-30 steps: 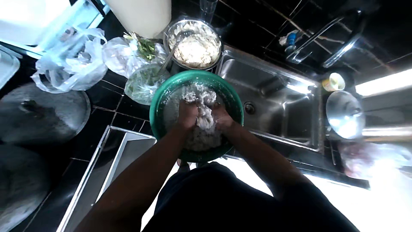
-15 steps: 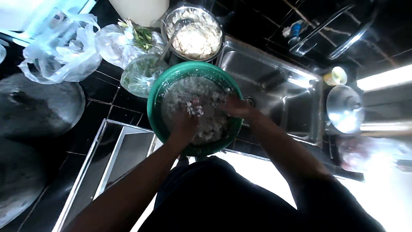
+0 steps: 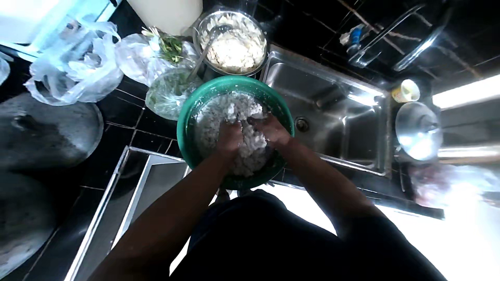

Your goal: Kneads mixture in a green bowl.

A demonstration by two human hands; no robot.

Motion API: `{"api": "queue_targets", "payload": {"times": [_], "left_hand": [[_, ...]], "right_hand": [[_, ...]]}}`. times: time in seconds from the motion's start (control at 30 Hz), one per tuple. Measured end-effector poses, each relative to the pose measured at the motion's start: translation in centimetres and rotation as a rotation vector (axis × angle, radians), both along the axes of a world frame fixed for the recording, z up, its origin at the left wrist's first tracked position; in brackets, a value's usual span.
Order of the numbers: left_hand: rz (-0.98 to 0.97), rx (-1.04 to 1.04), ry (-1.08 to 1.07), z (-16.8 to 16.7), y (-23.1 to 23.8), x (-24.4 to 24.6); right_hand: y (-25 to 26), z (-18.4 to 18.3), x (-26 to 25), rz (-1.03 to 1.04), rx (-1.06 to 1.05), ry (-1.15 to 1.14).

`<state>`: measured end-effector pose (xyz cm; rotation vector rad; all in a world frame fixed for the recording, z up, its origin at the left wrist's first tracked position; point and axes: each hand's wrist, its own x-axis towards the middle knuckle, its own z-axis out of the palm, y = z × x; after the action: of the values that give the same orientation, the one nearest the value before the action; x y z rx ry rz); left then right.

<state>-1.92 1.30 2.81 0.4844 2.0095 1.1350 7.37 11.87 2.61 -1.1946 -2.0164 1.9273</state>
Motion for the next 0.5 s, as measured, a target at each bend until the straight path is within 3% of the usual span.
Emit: {"api": "queue_targets", "payload": {"times": [0.13, 0.27, 0.37, 0.43, 0.5], "left_hand": [[0.005, -0.143, -0.028, 1.5, 0.2, -0.2], [-0.064, -0.124, -0.084, 2.3, -1.1, -1.5], [-0.125, 0.047, 0.104, 2.0, -5.2, -2.3], [-0.057, -0.014, 0.122, 2.3, -7.0, -2.6], [-0.160, -0.201, 0.165, 1.8, -7.4, -3.1]], "right_hand": [[-1.2, 0.3, -1.3, 0.005, 0.130, -0.136], [-1.0, 0.4, -2.0, -0.019, 0.130, -0.029], [1.5, 2.6, -0.6, 0.226, 0.181, -0.106], [3.5, 4.1, 0.6, 0.438, 0.264, -0.237], [4.5, 2.8, 0.8, 0.528, 0.297, -0.348]]}}
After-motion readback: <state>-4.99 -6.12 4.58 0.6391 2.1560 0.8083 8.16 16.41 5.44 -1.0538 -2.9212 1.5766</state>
